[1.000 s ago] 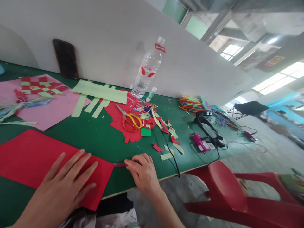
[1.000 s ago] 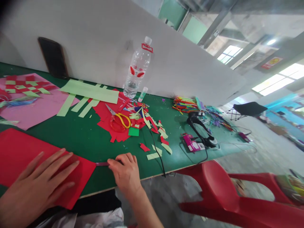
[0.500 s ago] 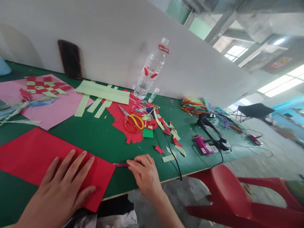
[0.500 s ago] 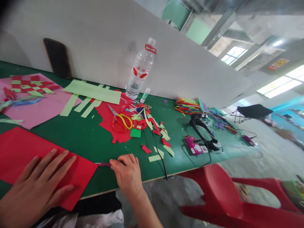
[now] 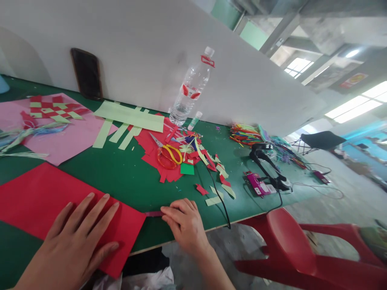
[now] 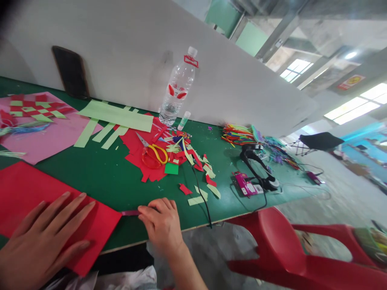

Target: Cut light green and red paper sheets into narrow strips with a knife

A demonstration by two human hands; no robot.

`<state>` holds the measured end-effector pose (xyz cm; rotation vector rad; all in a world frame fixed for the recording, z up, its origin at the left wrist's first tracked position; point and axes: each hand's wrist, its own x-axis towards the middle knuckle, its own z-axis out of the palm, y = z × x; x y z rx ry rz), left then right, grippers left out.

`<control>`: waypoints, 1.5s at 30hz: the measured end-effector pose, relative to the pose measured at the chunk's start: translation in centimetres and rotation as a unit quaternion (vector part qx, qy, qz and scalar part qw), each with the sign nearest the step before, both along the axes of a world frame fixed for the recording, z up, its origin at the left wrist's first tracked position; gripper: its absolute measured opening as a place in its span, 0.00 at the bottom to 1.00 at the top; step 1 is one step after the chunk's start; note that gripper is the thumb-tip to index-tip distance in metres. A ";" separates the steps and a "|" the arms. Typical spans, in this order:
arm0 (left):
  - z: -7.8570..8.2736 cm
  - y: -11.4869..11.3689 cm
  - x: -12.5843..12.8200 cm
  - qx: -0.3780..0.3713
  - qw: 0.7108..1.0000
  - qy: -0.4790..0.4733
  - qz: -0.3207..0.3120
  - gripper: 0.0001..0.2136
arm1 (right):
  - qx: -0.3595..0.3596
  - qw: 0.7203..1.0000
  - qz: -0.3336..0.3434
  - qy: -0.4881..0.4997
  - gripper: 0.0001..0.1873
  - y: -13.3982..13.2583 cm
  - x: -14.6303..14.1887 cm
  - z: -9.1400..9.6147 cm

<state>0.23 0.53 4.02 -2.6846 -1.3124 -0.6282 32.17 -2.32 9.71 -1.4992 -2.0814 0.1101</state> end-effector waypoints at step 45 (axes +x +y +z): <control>-0.2 -0.9 0.2 -0.052 0.996 -0.067 0.028 0.41 | 0.059 0.998 -0.032 0.010 0.14 -1.7 -2.3 -0.5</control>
